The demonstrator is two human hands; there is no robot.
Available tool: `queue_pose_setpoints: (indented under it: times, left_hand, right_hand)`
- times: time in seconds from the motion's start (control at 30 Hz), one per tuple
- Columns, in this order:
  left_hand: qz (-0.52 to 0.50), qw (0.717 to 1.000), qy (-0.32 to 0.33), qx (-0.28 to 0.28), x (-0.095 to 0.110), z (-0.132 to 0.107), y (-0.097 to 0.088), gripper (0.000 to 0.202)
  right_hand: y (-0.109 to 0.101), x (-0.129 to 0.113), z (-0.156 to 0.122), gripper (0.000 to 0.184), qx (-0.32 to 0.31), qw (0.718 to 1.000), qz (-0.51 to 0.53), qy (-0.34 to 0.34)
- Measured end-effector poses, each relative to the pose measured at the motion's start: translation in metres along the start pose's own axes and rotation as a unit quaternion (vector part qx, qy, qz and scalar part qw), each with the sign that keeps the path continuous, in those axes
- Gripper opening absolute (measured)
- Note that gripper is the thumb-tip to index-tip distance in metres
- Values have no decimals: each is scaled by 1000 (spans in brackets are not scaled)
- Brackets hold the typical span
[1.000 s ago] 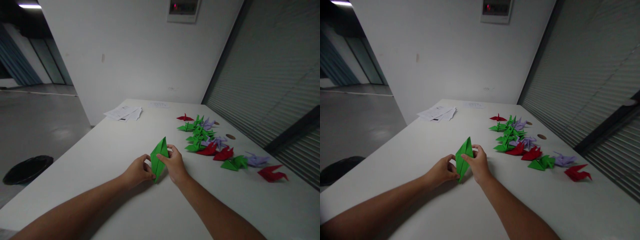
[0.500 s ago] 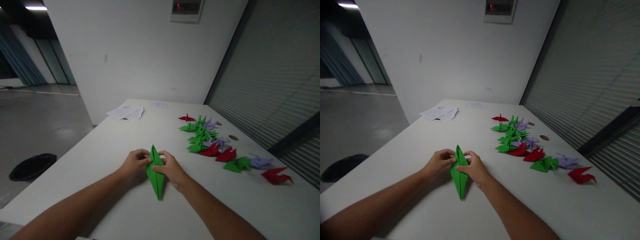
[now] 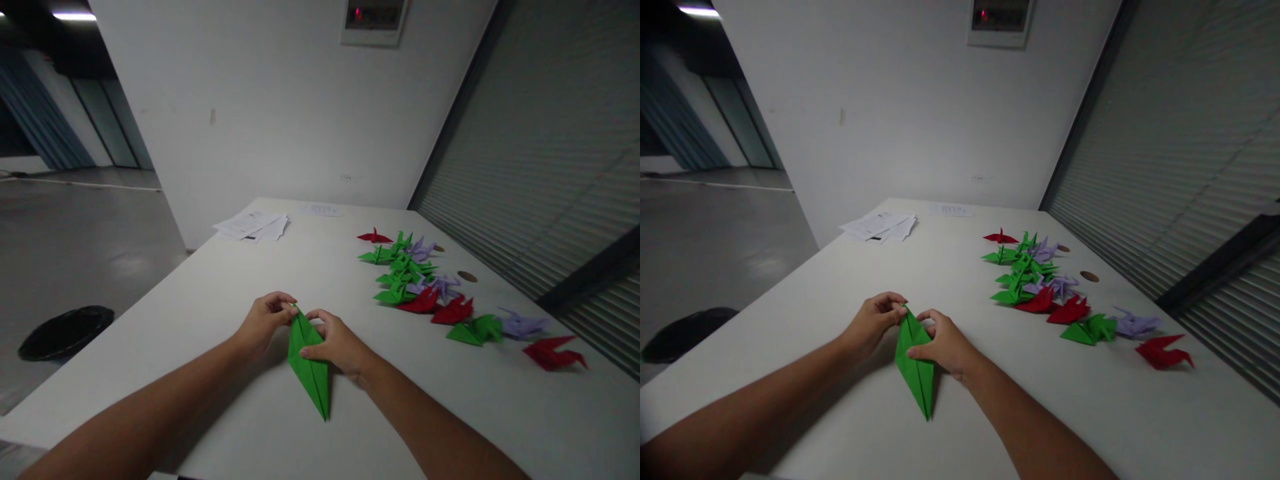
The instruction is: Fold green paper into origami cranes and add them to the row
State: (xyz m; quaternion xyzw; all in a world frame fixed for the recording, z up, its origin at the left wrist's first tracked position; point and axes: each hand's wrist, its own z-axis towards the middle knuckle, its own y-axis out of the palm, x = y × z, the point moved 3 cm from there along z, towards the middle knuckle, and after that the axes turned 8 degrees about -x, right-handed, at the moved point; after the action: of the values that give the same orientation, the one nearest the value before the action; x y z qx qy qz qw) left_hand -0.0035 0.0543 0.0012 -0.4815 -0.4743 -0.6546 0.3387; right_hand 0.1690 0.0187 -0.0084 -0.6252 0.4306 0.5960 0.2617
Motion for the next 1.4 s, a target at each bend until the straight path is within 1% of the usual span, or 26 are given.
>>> queue_pose_setpoints:
  times: [0.13,0.23,0.4,0.47,0.53,0.57,0.6,0.63,0.7,0.77,0.8,0.83,0.87,0.93,1.0,1.1,1.17,1.23,1.3,1.4]
  left_hand:
    - [16,999,19,26,3,-1,-2,28]
    - [18,999,31,34,4,-1,-3,24]
    - [15,997,51,57,4,1,-6,20]
    - [24,994,72,83,6,-1,-8,20]
    - [57,988,100,105,9,-5,-9,18]
    - [88,984,116,103,11,-8,-8,19]
    - [127,979,132,87,14,-11,-5,20]
    - [172,972,148,55,17,-14,-1,22]
    - [255,951,174,-36,21,-20,10,22]
    - [320,924,174,-117,20,-24,21,14]
    - [341,915,168,-138,19,-25,25,12]
    - [349,911,161,-147,17,-25,28,12]
    - [345,914,151,-150,15,-25,29,13]
    - [310,930,129,-148,11,-24,30,18]
    - [263,947,105,-151,9,-24,31,23]
    - [202,963,77,-162,8,-23,30,30]
    - [166,971,71,-157,7,-20,29,32]
    - [127,981,68,-133,5,-17,25,35]
    - [84,990,55,-98,1,-13,20,39]
    - [33,998,21,-55,-5,-9,14,47]
  right_hand:
    - [1,0,-1,67,-5,1000,4,8]
    - [2,1,-2,67,-11,1000,-2,12]
    - [2,0,-1,62,-25,999,-47,3]
    - [-1,-2,1,59,-6,998,-67,-14]
    - [-8,-3,2,55,37,994,-91,-43]
    - [-11,-4,3,53,60,991,-104,-59]
    - [-14,-5,3,51,82,987,-118,-74]
    - [-17,-6,3,49,100,982,-132,-86]
    - [-21,-9,3,45,126,975,-152,-105]
    - [-22,-13,3,41,142,968,-163,-126]
    - [-22,-15,2,39,152,964,-169,-140]
    - [-21,-18,2,36,165,958,-177,-154]
    - [-21,-20,2,34,179,951,-187,-169]
    - [-20,-25,0,32,211,935,-210,-190]
    - [-17,-27,-2,31,215,929,-223,-200]
    - [-11,-29,-4,21,159,942,-208,-210]
    - [-8,-29,-5,14,119,946,-204,-224]
    - [-5,-30,-7,12,102,940,-221,-239]
    - [-4,-31,-9,11,97,930,-252,-249]
    - [-3,-33,-12,14,115,901,-316,-273]
